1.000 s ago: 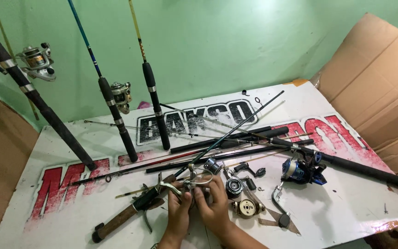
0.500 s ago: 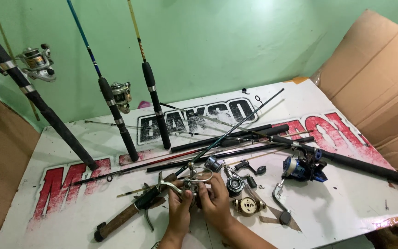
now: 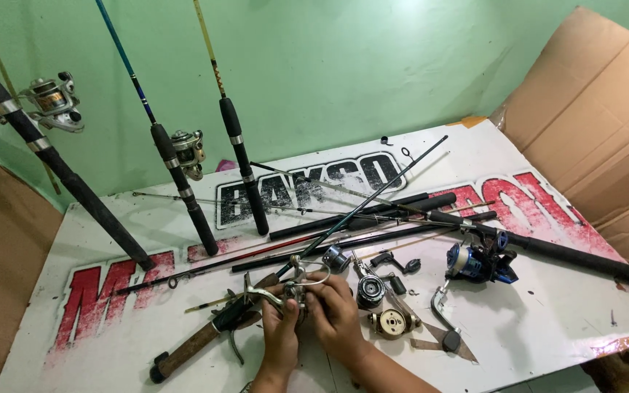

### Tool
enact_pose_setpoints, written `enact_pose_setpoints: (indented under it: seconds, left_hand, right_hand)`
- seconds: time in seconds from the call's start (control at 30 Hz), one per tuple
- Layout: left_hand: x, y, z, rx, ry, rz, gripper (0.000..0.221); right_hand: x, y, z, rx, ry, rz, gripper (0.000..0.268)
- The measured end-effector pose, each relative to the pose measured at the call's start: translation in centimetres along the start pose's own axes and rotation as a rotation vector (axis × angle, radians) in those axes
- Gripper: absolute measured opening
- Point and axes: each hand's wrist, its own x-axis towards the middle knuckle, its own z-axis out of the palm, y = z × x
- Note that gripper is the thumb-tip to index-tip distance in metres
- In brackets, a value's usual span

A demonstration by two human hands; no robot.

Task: Repairing and reassembling a fishing reel by manipulating various mechanical parts by hand.

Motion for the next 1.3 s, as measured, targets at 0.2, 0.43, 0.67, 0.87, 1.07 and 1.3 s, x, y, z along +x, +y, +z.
enact_pose_setpoints:
  seconds: [0.2, 0.43, 0.67, 0.87, 1.07, 1.3]
  left_hand:
    - [0.3, -1.0, -1.1, 0.013, 0.05, -0.007, 0.06]
    - [0.4, -0.6, -0.8, -0.097, 0.034, -0.033, 0.056]
    - [0.9, -1.6, -1.5, -0.031, 0.075, 0.005, 0.061]
    - [0.5, -1.2, -1.5, 0.051, 0.105, 0.007, 0.063]
    - [0.2, -0.9, -1.6, 0.055, 0.084, 0.03, 0.057]
    - [0.4, -1.4, -2.1, 0.151, 0.132, -0.045, 0.063]
  right_hand:
    - [0.2, -0.8, 0.2, -0.031, -0.026, -0.105, 0.03]
    - [0.0, -0.7, 0.2, -0.07, -0.047, -0.1, 0.03]
    - [0.1, -1.6, -0.6, -0.039, -0.13, -0.09, 0.038]
    - [-0.2, -0.4, -0.2, -0.002, -0.116, -0.101, 0.039]
    - [-0.2, -1.0, -0.6, 0.004, -0.13, -0.105, 0.038]
    - [-1.2, 0.8, 0.2, 0.04, -0.06, -0.128, 0.028]
